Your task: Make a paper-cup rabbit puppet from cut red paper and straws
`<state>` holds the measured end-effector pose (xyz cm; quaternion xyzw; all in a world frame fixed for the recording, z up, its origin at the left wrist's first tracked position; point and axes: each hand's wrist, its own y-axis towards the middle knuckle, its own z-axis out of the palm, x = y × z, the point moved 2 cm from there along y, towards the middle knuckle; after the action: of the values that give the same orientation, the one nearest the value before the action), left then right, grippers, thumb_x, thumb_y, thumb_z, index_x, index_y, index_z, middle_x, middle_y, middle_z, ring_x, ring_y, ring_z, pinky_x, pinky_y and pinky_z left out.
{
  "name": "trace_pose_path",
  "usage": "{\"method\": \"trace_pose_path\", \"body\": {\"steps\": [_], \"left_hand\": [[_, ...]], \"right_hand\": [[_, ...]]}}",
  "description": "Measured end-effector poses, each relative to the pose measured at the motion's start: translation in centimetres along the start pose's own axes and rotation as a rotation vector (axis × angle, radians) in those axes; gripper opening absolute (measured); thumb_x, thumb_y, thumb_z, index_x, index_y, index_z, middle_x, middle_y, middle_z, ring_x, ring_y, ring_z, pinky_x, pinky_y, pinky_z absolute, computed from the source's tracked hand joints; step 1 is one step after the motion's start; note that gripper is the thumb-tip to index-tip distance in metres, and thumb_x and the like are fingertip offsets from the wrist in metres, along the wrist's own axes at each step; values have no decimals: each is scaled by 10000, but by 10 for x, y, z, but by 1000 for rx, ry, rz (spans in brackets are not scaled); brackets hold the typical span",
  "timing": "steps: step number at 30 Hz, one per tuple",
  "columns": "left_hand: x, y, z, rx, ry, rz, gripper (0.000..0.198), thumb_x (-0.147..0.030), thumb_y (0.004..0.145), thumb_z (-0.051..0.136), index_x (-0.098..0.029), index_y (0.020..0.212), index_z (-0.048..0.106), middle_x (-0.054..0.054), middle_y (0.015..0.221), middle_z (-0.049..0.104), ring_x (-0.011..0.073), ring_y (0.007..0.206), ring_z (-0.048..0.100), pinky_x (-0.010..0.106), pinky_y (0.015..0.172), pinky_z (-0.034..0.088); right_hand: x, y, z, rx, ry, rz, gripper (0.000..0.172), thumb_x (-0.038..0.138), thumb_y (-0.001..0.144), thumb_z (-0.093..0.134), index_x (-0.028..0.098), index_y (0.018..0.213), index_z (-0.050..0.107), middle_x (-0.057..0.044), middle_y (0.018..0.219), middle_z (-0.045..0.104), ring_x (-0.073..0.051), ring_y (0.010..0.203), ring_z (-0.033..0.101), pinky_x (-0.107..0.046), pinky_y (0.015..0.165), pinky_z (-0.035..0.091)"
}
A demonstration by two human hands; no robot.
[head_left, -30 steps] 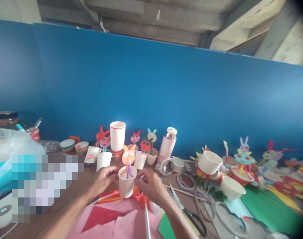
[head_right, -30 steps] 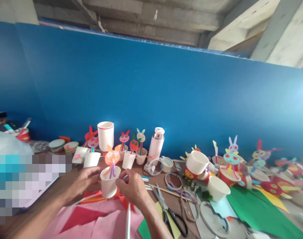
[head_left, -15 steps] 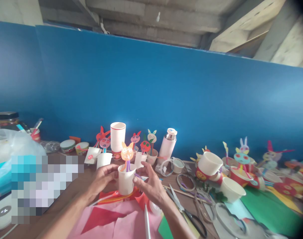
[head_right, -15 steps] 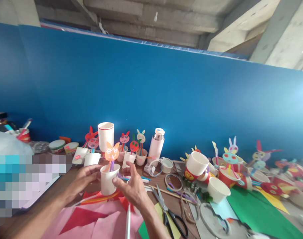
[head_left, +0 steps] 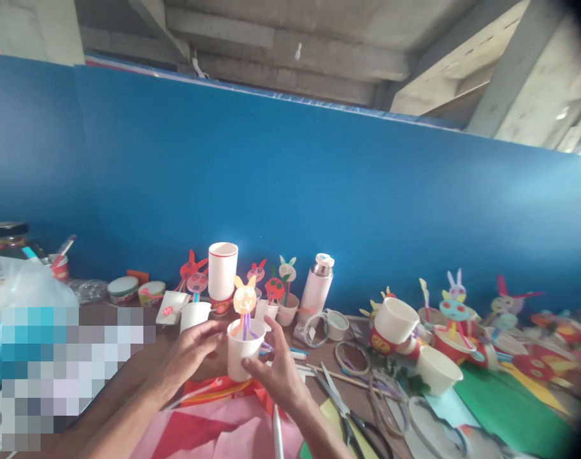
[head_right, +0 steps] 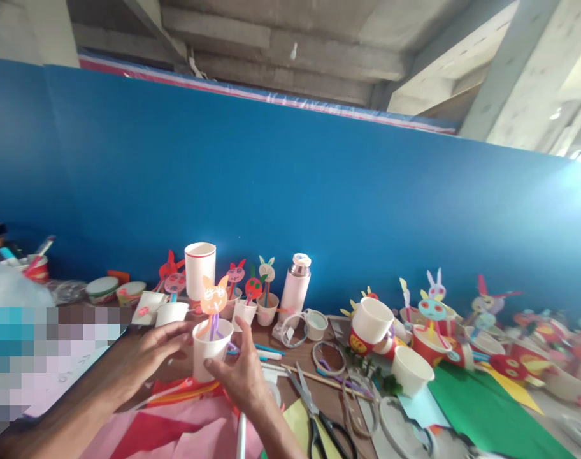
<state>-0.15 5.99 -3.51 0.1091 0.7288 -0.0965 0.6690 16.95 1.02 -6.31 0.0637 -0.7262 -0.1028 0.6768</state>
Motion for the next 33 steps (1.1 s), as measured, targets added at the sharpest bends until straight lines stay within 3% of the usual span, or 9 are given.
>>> {"method": "trace_pose_path", "body": {"steps": [6, 12, 18, 22, 26, 29, 33], "left_hand": [[-9, -5, -2, -157, -67, -71, 355, -449, 722, 579, -164, 924, 636, 67, 895, 679, 201, 763, 618, 229, 546, 462], [2, 6, -15, -209, -109, 31, 377, -481, 735, 580, -150, 912, 615, 77, 954, 631, 227, 912, 574, 263, 622, 503], [6, -9, -29, -282, -95, 69, 372, -501, 716, 589, -152, 838, 638, 50, 841, 644, 195, 785, 587, 259, 599, 503], [29, -35, -37, -268, -45, 0, 412, -544, 666, 609, -154, 792, 644, 31, 709, 649, 174, 664, 588, 243, 564, 484], [58, -46, -42, -315, -67, -60, 452, -588, 626, 612, -170, 798, 634, 29, 724, 664, 181, 662, 604, 245, 588, 498], [58, -39, -38, -286, 5, -3, 465, -613, 610, 601, -196, 812, 644, 38, 798, 683, 227, 762, 622, 271, 661, 508], [39, -23, -24, -234, 91, 194, 395, -572, 620, 608, -232, 816, 655, 22, 864, 686, 255, 894, 607, 272, 775, 480]], "right_hand": [[-6, 1, 4, -5, 158, 19, 835, 292, 653, 704, 167, 1318, 216, -142, 1143, 578, -268, 997, 575, -387, 785, 468], [-26, 2, 6, 0, 159, -14, 867, 314, 655, 709, 165, 1339, 199, -149, 1162, 558, -288, 1076, 539, -404, 816, 467], [-36, -1, 13, -7, 134, -63, 842, 289, 691, 693, 182, 1349, 177, -131, 1177, 568, -253, 1002, 590, -347, 757, 496], [-34, -5, 19, -41, 81, -79, 835, 269, 672, 699, 175, 1337, 204, -117, 1139, 588, -244, 1002, 581, -331, 756, 497], [-38, -11, 23, -73, 57, -95, 844, 238, 662, 695, 197, 1355, 215, -95, 1130, 589, -228, 945, 598, -337, 776, 495], [-43, -16, 26, -117, -23, -85, 828, 198, 647, 689, 229, 1355, 260, -78, 1128, 592, -217, 902, 600, -326, 754, 504], [-47, -22, 30, -168, -62, -117, 806, 148, 647, 657, 231, 1354, 279, -69, 1181, 567, -227, 998, 566, -328, 829, 476]]}}
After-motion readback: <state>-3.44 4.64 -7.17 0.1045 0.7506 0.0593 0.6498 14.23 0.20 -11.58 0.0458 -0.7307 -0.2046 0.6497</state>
